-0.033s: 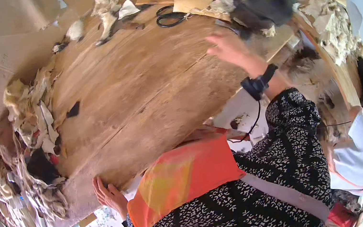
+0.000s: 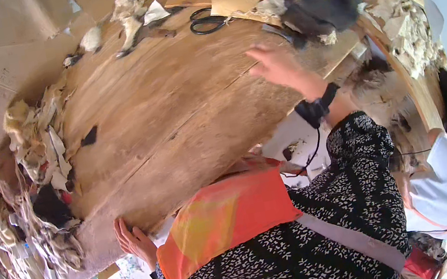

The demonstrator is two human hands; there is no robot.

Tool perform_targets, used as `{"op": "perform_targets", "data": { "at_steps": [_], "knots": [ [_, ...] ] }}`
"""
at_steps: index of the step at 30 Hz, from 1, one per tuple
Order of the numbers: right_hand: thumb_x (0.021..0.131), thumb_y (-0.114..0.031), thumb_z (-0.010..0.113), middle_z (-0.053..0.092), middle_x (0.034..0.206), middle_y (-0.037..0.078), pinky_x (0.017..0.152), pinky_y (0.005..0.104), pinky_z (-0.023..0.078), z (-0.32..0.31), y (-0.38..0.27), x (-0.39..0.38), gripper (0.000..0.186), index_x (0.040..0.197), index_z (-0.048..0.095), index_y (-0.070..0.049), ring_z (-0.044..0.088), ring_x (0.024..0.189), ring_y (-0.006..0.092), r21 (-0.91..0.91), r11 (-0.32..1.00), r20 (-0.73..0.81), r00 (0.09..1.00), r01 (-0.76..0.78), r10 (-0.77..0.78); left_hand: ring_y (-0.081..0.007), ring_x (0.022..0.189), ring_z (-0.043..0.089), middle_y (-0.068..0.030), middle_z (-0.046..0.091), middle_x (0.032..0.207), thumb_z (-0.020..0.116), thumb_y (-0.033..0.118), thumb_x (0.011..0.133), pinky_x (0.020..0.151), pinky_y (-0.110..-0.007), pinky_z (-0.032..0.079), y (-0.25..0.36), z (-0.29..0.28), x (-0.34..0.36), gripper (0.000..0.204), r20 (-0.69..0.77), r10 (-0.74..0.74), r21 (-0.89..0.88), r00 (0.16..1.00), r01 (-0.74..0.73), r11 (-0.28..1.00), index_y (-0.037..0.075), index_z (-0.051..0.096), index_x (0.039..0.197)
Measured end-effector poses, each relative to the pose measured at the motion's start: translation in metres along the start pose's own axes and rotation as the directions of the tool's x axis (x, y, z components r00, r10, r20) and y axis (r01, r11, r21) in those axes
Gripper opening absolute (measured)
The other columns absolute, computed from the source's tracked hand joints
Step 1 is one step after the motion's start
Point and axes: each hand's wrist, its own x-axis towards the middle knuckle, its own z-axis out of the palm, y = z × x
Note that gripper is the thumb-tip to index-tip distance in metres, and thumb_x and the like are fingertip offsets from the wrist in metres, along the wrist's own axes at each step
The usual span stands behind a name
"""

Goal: Skiving the edge of a small piece of leather using a specialized hand knife on a workbench.

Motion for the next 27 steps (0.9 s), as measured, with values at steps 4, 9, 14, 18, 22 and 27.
{"op": "perform_targets", "data": {
  "at_steps": [4, 9, 14, 18, 22, 27],
  "knots": [
    [0.088, -0.033, 0.067, 0.056, 0.132, 0.017, 0.096, 0.0431, 0.047, 0.044, -0.025, -0.036, 0.052, 0.132, 0.054, -0.009, 0.055, 0.119, 0.0336, -0.04, 0.985, -0.109, 0.979, 0.167, -0.17, -0.027, 0.139, 0.036, -0.0063, 0.043, 0.149, 0.047, 0.022, 0.094, 0.112, -0.044, 0.022, 0.012, 0.014, 0.007, 0.047, -0.024, -0.001, 0.049, 1.0, 0.002, 0.999, 0.014, 0.046, 0.14],
    [0.091, -0.021, 0.065, 0.07, 0.101, 0.011, 0.068, 0.0334, 0.055, -0.017, -0.057, -0.042, 0.033, 0.122, 0.062, -0.007, 0.07, 0.084, 0.0205, 0.468, 0.848, 0.253, 0.957, -0.25, 0.142, -0.027, 0.139, 0.035, -0.0069, 0.041, 0.15, 0.045, 0.024, 0.095, 0.112, -0.045, 0.022, 0.017, 0.013, 0.015, 0.046, 0.001, -0.035, 0.105, 0.999, 0.034, 0.994, 0.016, 0.044, 0.141],
    [0.087, -0.014, 0.065, 0.071, 0.091, 0.008, 0.07, 0.0349, 0.052, -0.062, -0.076, -0.074, 0.014, 0.1, 0.071, -0.012, 0.068, 0.081, 0.0252, 0.431, 0.902, -0.184, 0.981, 0.026, 0.059, -0.0302, 0.132, 0.04, -0.0083, 0.046, 0.143, 0.049, 0.024, 0.093, 0.108, -0.047, 0.028, 0.03, 0.02, 0.034, 0.045, 0.008, -0.021, 0.121, 1.0, 0.02, 0.992, 0.013, 0.047, 0.137],
    [0.085, -0.009, 0.064, 0.07, 0.103, 0.011, 0.078, 0.0346, 0.05, -0.122, -0.135, -0.115, 0.02, 0.104, 0.069, -0.009, 0.065, 0.093, 0.0265, 0.273, 0.896, -0.551, 0.821, 0.35, -0.153, -0.035, 0.118, 0.046, -0.0147, 0.052, 0.127, 0.057, 0.022, 0.087, 0.101, -0.049, 0.034, 0.019, 0.006, 0.047, 0.042, -0.021, 0.179, 0.031, 0.984, -0.179, 0.983, 0.008, 0.052, 0.127],
    [0.084, -0.012, 0.067, 0.067, 0.111, 0.018, 0.084, 0.0371, 0.049, -0.148, -0.206, -0.153, 0.027, 0.107, 0.066, 0.001, 0.063, 0.099, 0.0272, 0.233, 0.909, -0.754, 0.655, 0.345, -0.056, -0.0355, 0.113, 0.047, -0.017, 0.053, 0.121, 0.061, 0.019, 0.084, 0.1, -0.048, 0.035, 0.003, -0.009, 0.061, 0.041, 0.023, 0.338, -0.063, 0.941, -0.336, 0.94, 0.007, 0.055, 0.123],
    [0.092, -0.025, 0.059, 0.063, 0.091, 0.01, 0.088, 0.0353, 0.047, -0.148, -0.302, -0.182, 0.031, 0.102, 0.061, 0.004, 0.06, 0.075, 0.0155, 0.165, 0.83, -0.914, 0.398, 0.532, -0.073, -0.0355, 0.118, 0.048, -0.0169, 0.053, 0.127, 0.061, 0.021, 0.085, 0.102, -0.048, 0.034, -0.016, 0.004, 0.076, 0.042, -0.025, 0.575, -0.178, 0.818, -0.57, 0.802, 0.007, 0.056, 0.125]
  ]
}}
